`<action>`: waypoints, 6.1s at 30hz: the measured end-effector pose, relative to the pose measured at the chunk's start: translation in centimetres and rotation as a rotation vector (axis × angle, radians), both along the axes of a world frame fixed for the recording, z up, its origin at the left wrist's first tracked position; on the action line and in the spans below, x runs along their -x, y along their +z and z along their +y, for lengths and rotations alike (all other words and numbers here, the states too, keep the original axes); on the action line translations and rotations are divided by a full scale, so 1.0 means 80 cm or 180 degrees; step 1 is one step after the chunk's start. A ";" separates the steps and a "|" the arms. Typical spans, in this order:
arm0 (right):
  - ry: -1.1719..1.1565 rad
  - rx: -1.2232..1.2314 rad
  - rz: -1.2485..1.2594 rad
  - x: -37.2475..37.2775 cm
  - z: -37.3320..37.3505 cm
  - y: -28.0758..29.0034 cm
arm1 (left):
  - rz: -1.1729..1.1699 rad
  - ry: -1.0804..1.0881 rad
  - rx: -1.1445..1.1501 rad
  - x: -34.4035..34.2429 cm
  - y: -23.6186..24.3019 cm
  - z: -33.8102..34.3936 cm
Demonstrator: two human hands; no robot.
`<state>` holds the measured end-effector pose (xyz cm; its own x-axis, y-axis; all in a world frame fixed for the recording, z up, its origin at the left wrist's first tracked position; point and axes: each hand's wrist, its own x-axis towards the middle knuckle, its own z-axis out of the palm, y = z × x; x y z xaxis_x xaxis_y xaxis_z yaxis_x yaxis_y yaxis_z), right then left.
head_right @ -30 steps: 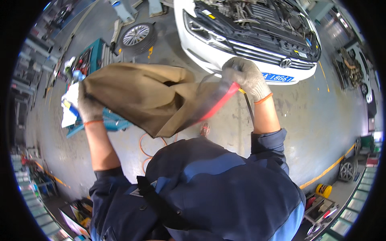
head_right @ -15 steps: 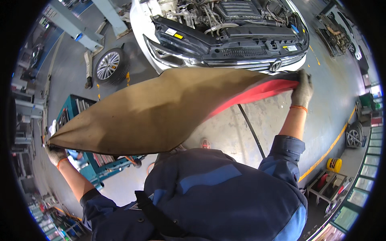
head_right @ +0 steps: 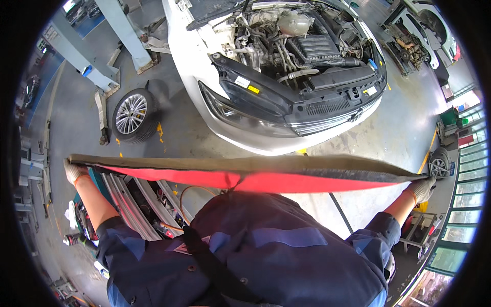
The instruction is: The person retrieves a socket wrench from a tool chest and uses it on the engine of a white car with the hood open. They then use a pneumatic impact wrench to remove bolts from the engine area. Finally, they place a red protective cover over the front of the car and continue working on the engine.
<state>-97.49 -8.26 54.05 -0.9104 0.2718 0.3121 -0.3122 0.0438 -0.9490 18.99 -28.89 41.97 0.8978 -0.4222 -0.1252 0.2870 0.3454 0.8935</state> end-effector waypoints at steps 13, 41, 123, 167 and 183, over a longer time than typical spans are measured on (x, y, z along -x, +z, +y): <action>-0.0298 -0.0576 -0.0404 -0.010 -0.124 -0.205 | -0.0326 -0.0854 -0.1130 -0.045 -0.031 -0.281; 0.2009 -0.2575 -0.1188 -0.297 -0.417 -0.381 | -0.0070 -0.3595 -0.0112 0.341 -0.025 -0.876; 0.0959 -0.3989 -0.0835 -0.739 -0.699 -0.233 | -0.5042 -0.2876 -0.0809 0.295 -0.027 -1.119; 0.3133 -0.2982 0.1279 -0.884 -1.308 -0.165 | -0.2193 -0.6719 0.0304 0.271 -0.032 -1.211; 0.1981 -0.3600 0.1892 -0.963 -1.307 -0.145 | -0.1621 -0.6866 -0.0249 0.268 -0.037 -1.219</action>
